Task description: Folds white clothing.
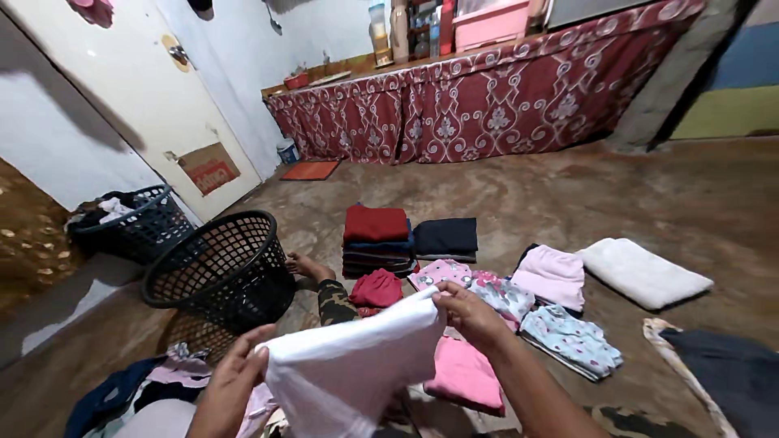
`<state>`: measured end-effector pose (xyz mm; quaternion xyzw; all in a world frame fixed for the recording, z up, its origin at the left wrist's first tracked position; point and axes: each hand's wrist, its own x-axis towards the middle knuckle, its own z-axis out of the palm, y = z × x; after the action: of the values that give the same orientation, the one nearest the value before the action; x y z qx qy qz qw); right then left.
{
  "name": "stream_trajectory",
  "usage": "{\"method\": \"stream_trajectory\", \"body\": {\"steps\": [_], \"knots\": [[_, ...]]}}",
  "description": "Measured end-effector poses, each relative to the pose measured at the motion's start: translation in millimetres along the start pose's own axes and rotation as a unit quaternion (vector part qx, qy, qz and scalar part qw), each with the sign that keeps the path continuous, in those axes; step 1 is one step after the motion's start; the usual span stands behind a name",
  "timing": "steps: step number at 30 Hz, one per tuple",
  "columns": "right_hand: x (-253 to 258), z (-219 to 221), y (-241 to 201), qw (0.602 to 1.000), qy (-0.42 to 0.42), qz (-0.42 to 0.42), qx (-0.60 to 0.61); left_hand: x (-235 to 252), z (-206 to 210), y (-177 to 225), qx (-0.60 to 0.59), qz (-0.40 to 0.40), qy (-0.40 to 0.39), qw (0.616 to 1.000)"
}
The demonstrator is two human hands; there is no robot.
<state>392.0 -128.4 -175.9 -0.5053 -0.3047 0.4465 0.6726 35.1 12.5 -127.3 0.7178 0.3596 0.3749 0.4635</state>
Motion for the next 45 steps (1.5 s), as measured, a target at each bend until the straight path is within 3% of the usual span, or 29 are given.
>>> {"method": "stream_trajectory", "body": {"steps": [5, 9, 12, 17, 19, 23, 26, 33, 40, 42, 45], "knots": [[-11.2, 5.5, -34.4, 0.984, 0.050, -0.146, -0.085, 10.5, 0.3, 31.5, 0.054, 0.129, 0.027, 0.990], [-18.4, 11.6, -57.1, 0.975, 0.075, -0.186, -0.097, 18.2, -0.5, 51.5, 0.146, 0.176, 0.053, 0.972], [-24.7, 18.4, -74.4, 0.977, 0.089, -0.182, -0.061, 22.7, 0.7, 71.9, 0.180, 0.150, 0.069, 0.970], [-34.0, 22.1, -92.7, 0.982, 0.044, -0.180, -0.030, 31.8, 4.3, 98.2, -0.022, 0.064, 0.036, 0.997], [-35.6, 20.4, -96.8, 0.976, 0.040, -0.205, -0.066, 37.0, 3.1, 99.5, -0.032, 0.075, 0.034, 0.996], [-34.5, 15.1, -102.6, 0.958, 0.069, -0.243, -0.134, 42.3, 4.0, 98.8, 0.220, 0.158, 0.098, 0.958], [-31.0, 12.8, -103.8, 0.946, 0.109, -0.241, -0.186, 41.4, 10.8, 104.5, 0.340, 0.146, 0.105, 0.923], [-28.5, 18.9, -114.6, 0.915, 0.143, -0.126, -0.355, 60.8, 8.7, 120.2, 0.451, -0.059, -0.036, 0.890], [-35.5, 23.9, -131.6, 0.846, 0.066, 0.025, -0.528, 78.7, 2.5, 128.9, 0.540, -0.120, -0.203, 0.808], [-36.0, 22.5, -132.5, 0.850, 0.056, 0.028, -0.522, 81.6, 0.9, 128.7, 0.535, -0.107, -0.223, 0.808], [-34.2, 17.7, -129.9, 0.881, 0.062, -0.028, -0.468, 84.1, -3.0, 127.5, 0.477, -0.084, -0.198, 0.853]]}}
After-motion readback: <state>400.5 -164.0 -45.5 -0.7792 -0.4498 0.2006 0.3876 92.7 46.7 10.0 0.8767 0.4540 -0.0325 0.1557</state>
